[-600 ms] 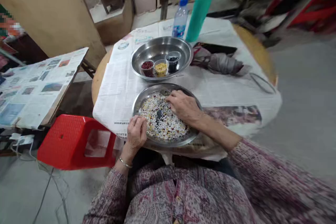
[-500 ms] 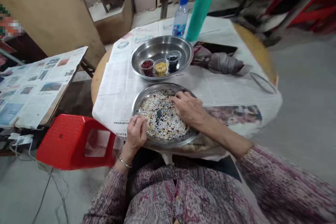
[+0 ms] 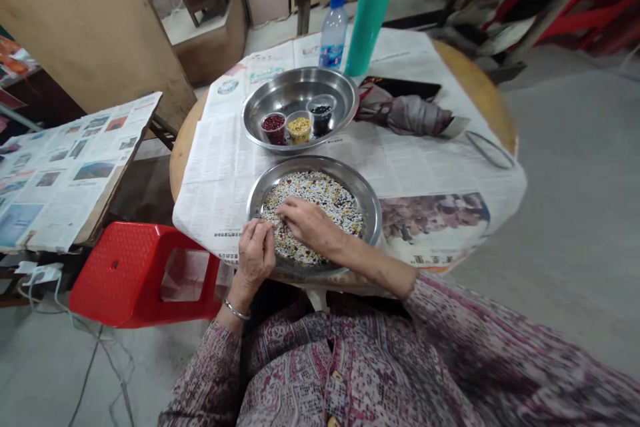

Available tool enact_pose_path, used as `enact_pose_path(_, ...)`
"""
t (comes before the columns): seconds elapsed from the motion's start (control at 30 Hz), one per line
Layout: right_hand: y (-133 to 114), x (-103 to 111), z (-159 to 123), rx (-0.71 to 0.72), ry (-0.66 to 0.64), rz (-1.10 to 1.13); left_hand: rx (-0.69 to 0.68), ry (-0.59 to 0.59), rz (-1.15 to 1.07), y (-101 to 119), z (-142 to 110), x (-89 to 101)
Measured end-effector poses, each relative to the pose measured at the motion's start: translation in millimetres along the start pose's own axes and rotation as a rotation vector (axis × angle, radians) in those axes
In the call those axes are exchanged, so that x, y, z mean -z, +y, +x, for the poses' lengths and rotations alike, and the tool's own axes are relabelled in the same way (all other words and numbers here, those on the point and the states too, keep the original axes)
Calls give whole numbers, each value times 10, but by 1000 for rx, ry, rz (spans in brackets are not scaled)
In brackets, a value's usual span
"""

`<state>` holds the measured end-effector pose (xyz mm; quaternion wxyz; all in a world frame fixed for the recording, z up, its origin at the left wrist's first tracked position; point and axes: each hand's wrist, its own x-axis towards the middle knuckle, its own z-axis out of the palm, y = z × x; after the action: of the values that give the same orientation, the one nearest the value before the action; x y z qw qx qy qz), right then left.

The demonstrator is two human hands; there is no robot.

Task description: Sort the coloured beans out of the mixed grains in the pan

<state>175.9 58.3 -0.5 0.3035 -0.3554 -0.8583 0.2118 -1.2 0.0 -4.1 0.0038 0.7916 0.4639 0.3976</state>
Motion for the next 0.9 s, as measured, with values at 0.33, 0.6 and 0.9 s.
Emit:
enact_pose_path(0.33, 90, 117, 239, 59, -123, -313, 15, 82, -90, 3, -6, -14)
enact_pose_path(0.6, 36, 320, -255, 358, -193, -261, 17, 82, -110, 1, -25, -15)
enact_pose_path(0.9, 491, 485, -80, -76, 75, -421, 63, -124, -90, 49, 103, 142)
